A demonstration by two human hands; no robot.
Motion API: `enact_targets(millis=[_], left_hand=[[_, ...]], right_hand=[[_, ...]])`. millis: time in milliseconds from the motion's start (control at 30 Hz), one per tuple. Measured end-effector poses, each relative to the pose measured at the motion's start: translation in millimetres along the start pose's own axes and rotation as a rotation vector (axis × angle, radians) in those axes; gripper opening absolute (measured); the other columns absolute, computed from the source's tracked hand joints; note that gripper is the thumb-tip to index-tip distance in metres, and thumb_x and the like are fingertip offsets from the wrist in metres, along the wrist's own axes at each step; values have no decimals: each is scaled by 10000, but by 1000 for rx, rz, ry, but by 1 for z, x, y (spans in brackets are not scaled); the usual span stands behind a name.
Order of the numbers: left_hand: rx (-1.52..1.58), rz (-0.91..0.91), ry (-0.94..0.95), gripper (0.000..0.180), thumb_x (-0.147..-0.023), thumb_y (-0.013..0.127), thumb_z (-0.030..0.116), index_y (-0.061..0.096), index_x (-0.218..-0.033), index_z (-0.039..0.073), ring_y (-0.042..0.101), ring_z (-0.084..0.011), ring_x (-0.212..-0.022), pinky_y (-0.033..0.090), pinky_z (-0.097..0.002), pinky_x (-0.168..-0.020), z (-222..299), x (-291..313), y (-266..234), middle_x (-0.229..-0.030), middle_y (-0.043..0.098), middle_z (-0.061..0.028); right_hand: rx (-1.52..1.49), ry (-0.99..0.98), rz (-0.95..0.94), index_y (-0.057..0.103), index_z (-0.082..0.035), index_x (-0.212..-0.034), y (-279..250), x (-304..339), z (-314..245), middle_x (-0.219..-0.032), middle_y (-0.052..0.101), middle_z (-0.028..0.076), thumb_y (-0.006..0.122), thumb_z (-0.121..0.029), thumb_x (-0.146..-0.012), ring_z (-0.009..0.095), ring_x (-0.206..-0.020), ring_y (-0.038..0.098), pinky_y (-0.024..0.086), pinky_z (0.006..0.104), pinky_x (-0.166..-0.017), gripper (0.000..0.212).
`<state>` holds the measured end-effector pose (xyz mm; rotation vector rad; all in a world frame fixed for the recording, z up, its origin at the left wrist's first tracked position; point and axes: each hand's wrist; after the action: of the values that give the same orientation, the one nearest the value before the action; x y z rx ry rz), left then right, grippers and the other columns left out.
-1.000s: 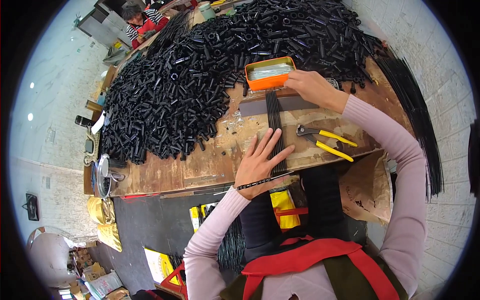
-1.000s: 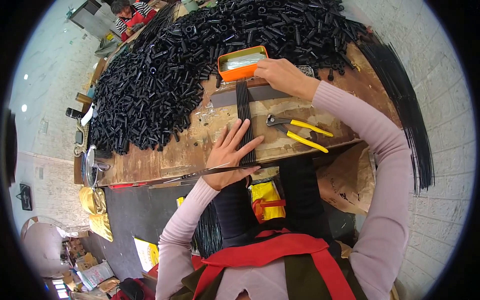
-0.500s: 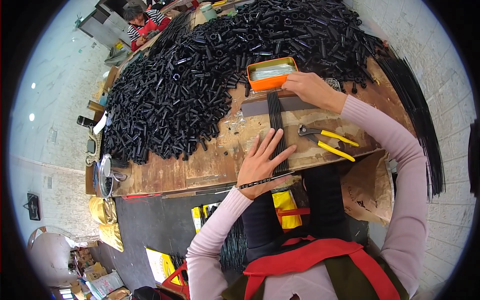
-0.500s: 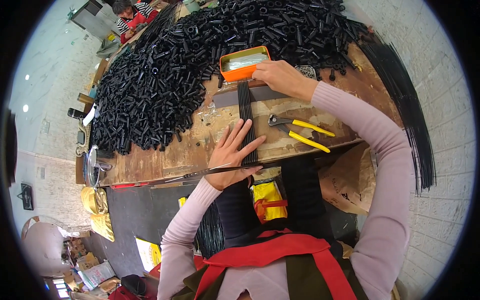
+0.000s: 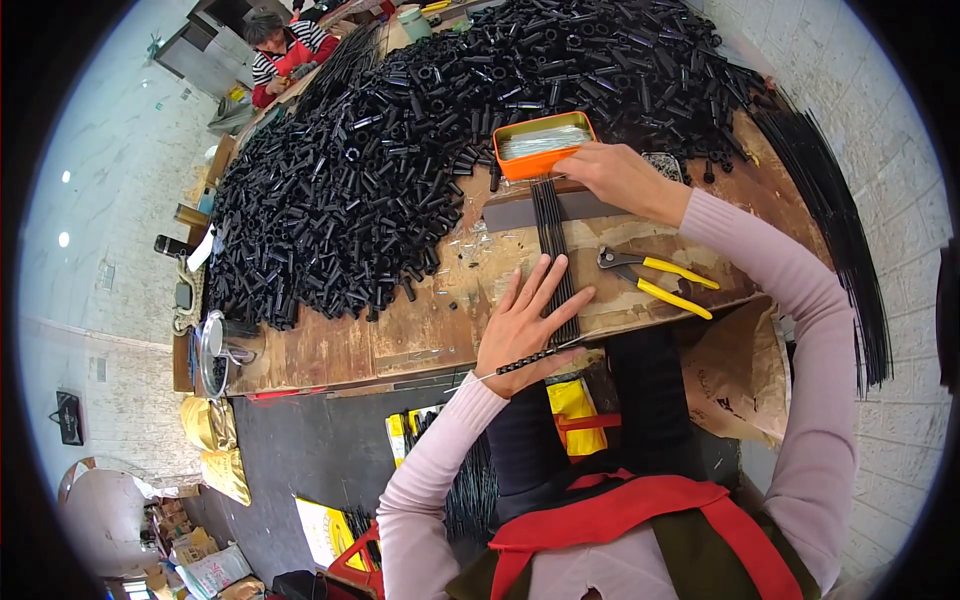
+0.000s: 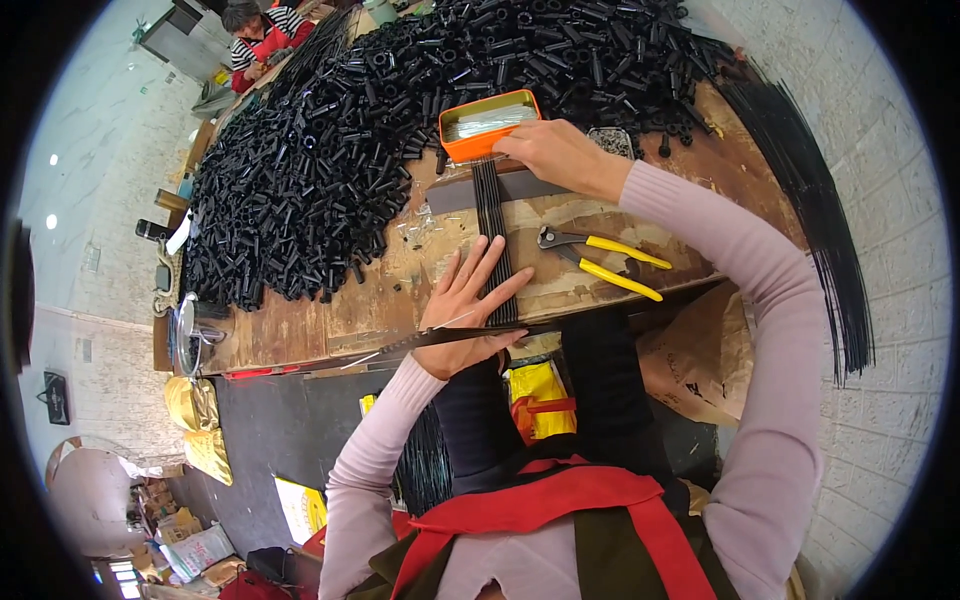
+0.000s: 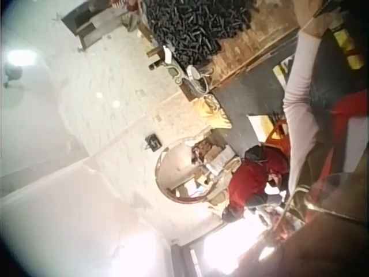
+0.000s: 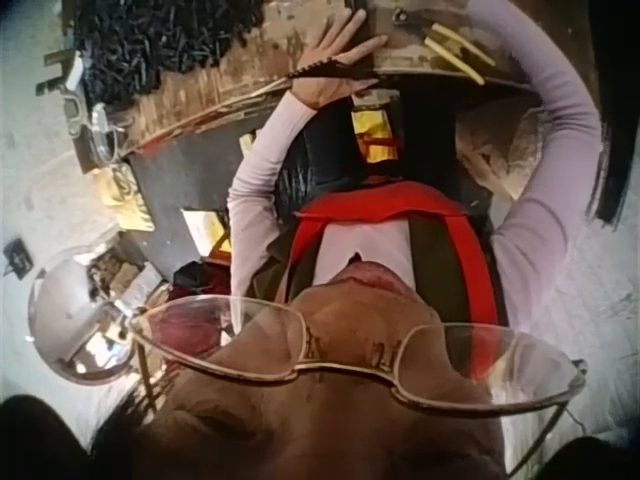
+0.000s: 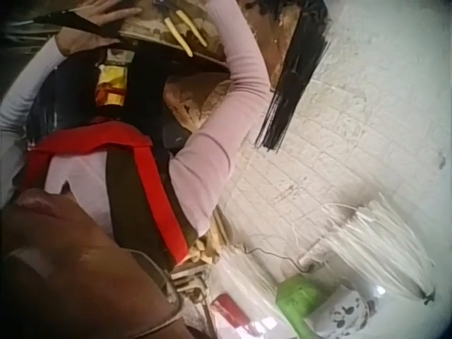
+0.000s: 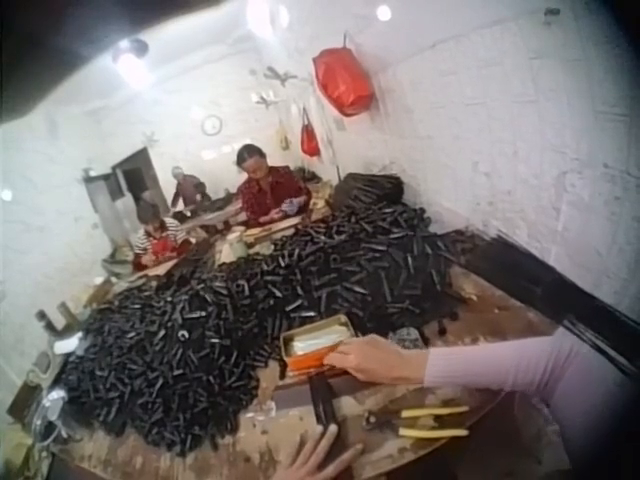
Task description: Assembling and trimming wiring harness components using a jig and pliers.
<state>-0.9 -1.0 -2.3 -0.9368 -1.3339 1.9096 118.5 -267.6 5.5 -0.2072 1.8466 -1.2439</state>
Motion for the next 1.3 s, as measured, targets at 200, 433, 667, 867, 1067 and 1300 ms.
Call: enact_targets(millis=[200, 433, 667, 867, 1067, 1300], left_hand=[[3, 6, 0, 836, -725, 767, 431, 422, -1469, 267, 242, -338, -1463, 211, -492, -1178, 0, 2, -1, -1576, 264, -162], [1, 7, 9, 839, -726, 756, 449, 416, -1470, 264, 238, -327, -1466, 212, -489, -1178, 0, 1, 0, -1577, 263, -155], [17, 18, -7, 829, -722, 753, 459, 431, -1460, 260, 236, -321, -1468, 212, -493, -1176, -4, -2, -4, -1574, 270, -159], [38, 43, 5, 848, -710, 773, 436, 431, -1465, 260, 228, -333, -1469, 201, -500, -1178, -2, 3, -8, -1581, 248, -173], [29, 11, -17, 904, -721, 777, 445, 360, -1501, 255, 207, -337, -1475, 214, -498, -1171, 7, 10, -5, -1598, 194, -177], [52, 32, 28, 876, -719, 780, 454, 402, -1477, 231, 223, -339, -1469, 215, -499, -1172, 11, 9, 2, -1594, 214, -164]], right_hand=[[120, 155, -123, 632, -25, -924, -11, -1, 2, -922, 625, 107, 592, -67, -836, 306, -894, 616, 518, 381, -726, 105], [-16, 41, -107, 644, -33, -908, -4, -6, 7, -860, 628, 114, 606, -75, -836, 305, -856, 629, 516, 384, -741, 92], [-201, 36, -109, 661, -42, -900, 2, -40, 6, -848, 635, 121, 583, -174, -906, 324, -811, 633, 514, 405, -729, 154], [148, 297, -307, 690, -36, -779, 17, -84, 48, -815, 671, 198, 662, -190, -774, 377, -823, 661, 536, 458, -758, 157], [161, 334, -246, 703, -37, -733, 36, -83, 47, -787, 674, 222, 639, -109, -755, 408, -772, 669, 549, 477, -717, 99], [38, 390, -230, 716, -50, -732, 4, -74, 42, -772, 686, 190, 648, -123, -738, 381, -764, 677, 554, 454, -712, 100]])
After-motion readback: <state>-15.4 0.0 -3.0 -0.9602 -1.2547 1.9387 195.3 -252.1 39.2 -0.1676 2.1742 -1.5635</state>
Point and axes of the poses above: each hand's wrist, its own x-axis away from the middle knuckle, its own y-axis out of the palm, z = x × y
